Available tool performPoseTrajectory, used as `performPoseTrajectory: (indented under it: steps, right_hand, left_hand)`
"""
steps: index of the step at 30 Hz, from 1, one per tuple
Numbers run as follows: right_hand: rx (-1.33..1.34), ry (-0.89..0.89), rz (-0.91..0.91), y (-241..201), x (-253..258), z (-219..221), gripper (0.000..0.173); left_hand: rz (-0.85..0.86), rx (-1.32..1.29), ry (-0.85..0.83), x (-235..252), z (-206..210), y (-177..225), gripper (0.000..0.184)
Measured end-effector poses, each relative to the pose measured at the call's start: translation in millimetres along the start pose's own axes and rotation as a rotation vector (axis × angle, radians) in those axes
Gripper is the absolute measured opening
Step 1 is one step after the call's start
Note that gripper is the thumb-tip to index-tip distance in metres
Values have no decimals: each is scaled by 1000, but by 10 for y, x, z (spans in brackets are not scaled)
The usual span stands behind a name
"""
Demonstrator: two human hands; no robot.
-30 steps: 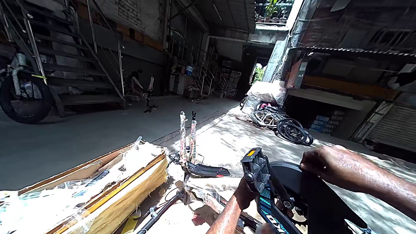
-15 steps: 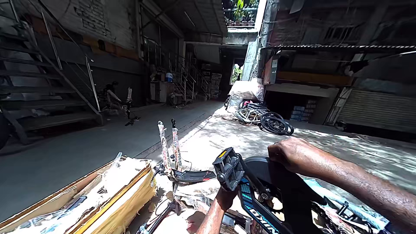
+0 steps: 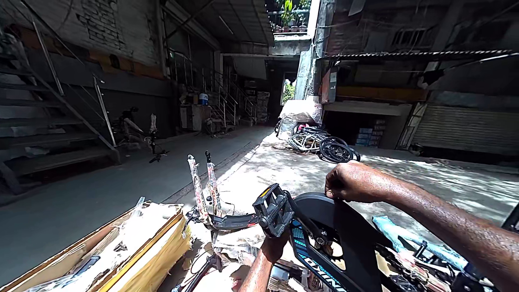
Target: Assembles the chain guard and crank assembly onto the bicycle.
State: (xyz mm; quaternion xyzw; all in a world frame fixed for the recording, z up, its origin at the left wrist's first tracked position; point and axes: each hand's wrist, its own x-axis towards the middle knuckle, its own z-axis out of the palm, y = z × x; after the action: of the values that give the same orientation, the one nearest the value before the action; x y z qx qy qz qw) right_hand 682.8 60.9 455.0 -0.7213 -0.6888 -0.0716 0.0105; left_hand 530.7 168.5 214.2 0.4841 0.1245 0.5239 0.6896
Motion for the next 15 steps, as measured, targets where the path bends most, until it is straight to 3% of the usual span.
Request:
performPoseTrajectory:
  steps: [11, 15]
  right_hand:
    - [-41, -5, -105, 138, -26, 111, 30]
    - [198, 54, -56, 192, -57, 183, 17]
  left_hand:
    - [46, 181, -4, 58, -38, -45, 31]
    - [37, 196, -10, 64, -45, -50, 31]
